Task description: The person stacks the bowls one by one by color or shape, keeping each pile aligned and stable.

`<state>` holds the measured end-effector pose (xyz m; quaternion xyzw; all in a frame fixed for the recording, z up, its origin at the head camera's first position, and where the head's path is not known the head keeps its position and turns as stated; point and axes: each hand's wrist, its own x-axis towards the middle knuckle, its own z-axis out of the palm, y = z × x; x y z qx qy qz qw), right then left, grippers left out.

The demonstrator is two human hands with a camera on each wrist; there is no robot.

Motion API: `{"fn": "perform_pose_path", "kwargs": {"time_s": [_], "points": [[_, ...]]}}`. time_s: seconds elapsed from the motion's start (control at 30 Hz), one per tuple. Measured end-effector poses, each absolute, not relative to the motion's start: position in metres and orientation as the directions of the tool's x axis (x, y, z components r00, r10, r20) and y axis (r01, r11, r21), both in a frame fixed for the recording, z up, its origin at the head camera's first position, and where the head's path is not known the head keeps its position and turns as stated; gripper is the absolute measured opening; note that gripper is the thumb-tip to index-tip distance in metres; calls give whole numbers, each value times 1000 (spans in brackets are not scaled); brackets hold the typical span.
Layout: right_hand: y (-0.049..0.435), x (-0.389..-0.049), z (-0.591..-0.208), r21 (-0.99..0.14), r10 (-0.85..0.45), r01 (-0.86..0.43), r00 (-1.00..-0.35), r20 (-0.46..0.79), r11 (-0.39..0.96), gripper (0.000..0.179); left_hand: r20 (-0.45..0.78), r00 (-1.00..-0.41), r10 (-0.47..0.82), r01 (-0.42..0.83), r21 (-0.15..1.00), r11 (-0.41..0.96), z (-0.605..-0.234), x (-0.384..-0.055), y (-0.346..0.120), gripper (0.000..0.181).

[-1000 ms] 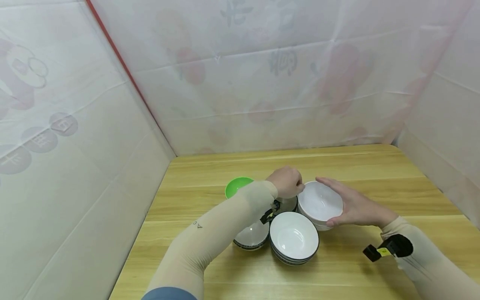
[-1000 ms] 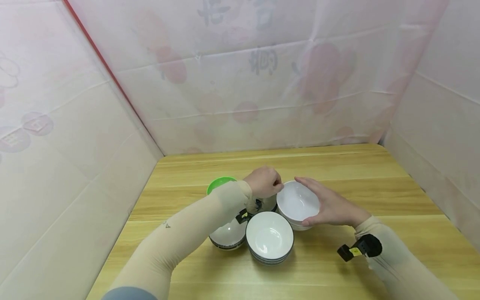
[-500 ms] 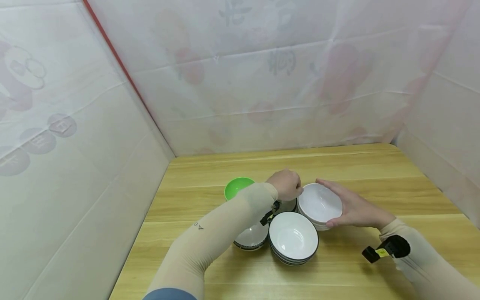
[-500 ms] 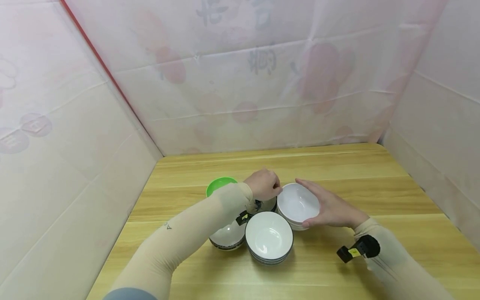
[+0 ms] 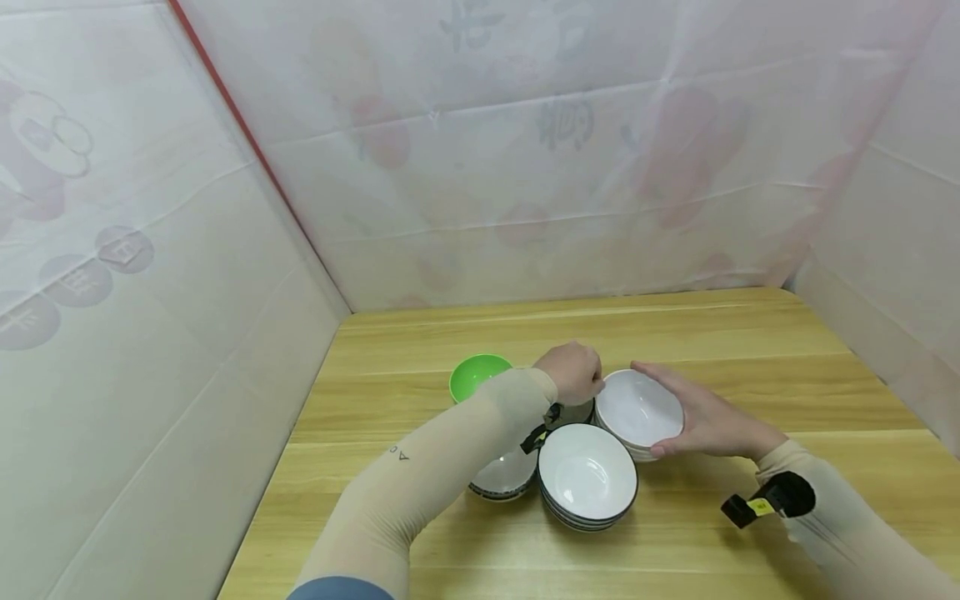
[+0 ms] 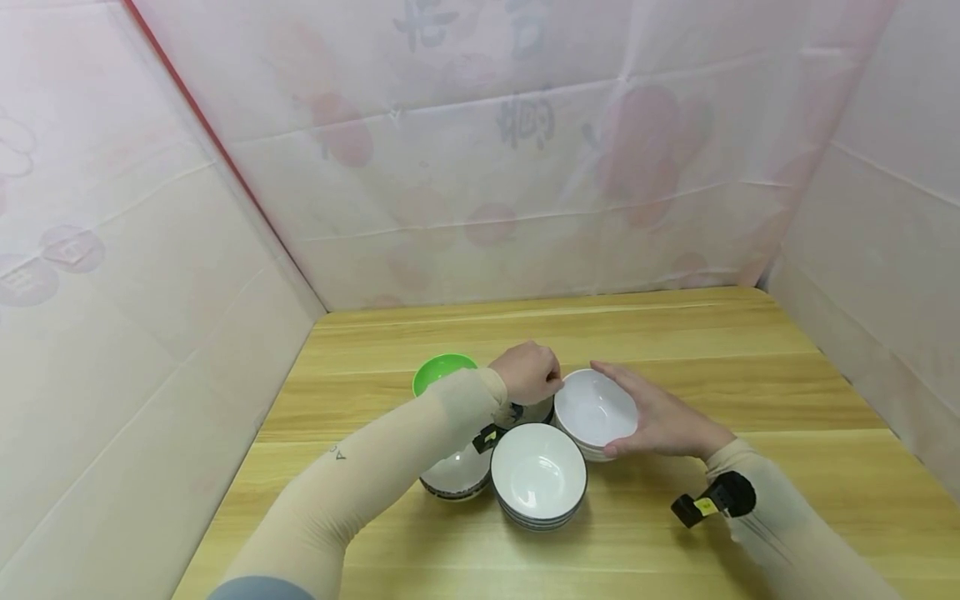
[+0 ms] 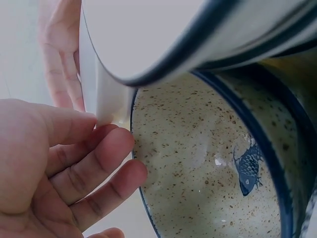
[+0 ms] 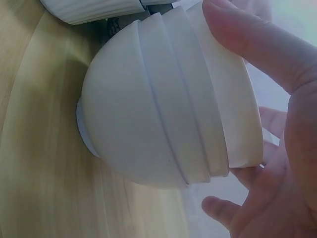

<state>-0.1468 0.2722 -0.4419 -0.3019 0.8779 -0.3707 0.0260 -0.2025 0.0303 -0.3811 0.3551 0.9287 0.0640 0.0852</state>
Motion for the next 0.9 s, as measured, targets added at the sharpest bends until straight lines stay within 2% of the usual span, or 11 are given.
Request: {"fn": "perform_pose_path", "kwargs": {"time_s": [0.17,0.47,0.7,0.9], "points": [[273,-148,-445,-649,-556,-519,-813,173,556,114,-119,-731,672,649,180,739,-382,-202,30,25],[273,-149,-450,-682,-562,-492,-815,143,540,115,-129,-734,667,641,194,743,-381,-200,27,22],[275,-147,-446,-695,-573,-480,-811,119,535,116,-127,-733,668,619,282,733,-373,-202,19,24],[279,-146,-441,-654,-521,-473,-842,139,591,101,-92,-720,687,614,376,694,-359,-209,-3,27]]}}
